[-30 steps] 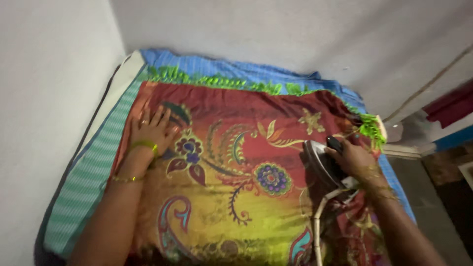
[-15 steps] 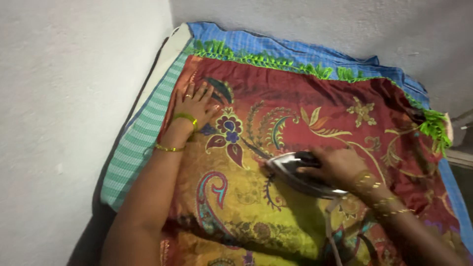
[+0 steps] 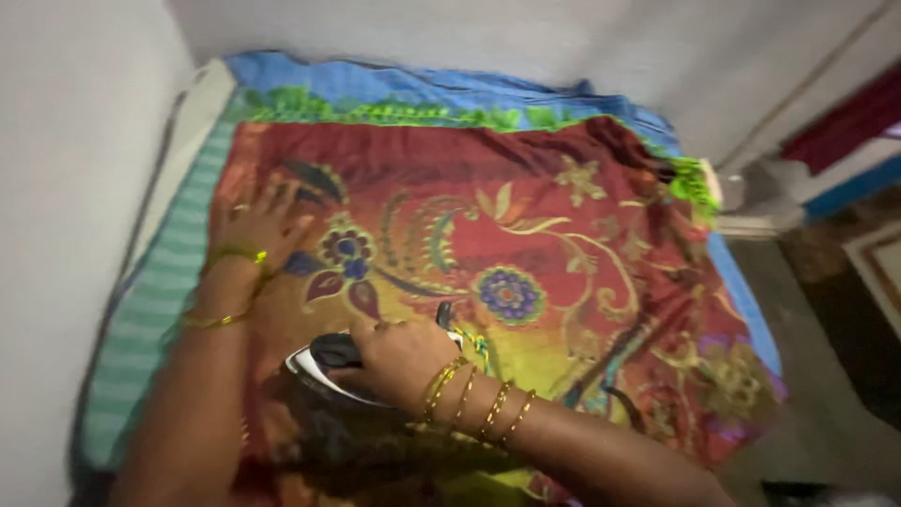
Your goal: The person irons a piece of patterned fabric by hand using an iron, pressing the tool across different sections of the garment and occasionally smoothing the material with their other hand.
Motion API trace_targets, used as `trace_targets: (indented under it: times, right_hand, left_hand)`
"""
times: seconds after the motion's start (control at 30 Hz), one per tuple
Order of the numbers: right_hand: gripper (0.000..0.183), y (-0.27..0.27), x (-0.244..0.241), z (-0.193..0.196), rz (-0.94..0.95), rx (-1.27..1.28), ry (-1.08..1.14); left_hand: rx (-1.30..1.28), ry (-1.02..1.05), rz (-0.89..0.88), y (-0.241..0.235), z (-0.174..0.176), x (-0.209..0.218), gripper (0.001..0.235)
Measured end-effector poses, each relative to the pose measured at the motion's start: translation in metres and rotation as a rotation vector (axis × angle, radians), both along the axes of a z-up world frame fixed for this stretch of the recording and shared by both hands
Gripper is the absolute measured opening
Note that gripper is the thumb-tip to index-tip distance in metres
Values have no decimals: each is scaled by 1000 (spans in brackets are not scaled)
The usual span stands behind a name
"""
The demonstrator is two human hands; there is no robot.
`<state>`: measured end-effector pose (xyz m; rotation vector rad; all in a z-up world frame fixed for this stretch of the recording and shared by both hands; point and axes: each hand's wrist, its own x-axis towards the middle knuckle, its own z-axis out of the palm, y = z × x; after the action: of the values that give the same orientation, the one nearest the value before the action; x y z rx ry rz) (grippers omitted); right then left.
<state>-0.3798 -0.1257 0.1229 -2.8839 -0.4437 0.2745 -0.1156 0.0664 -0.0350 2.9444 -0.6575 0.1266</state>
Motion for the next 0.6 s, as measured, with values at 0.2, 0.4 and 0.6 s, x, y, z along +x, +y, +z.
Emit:
trace_targets:
  times: [0.2,0.4,0.6]
  right_hand:
    - [69,-73,-13,14,-313,-118,152]
    - [65,-209,-23,-10,-721,-248,56]
    - [65,-323,-35,-21,-795,-306,-139]
  left_hand:
    - [-43,-48,-13,6,-10,2,76]
    - [6,-42,33,4,-2,-2,77]
    - [36,-64,38,3,3,-6,77]
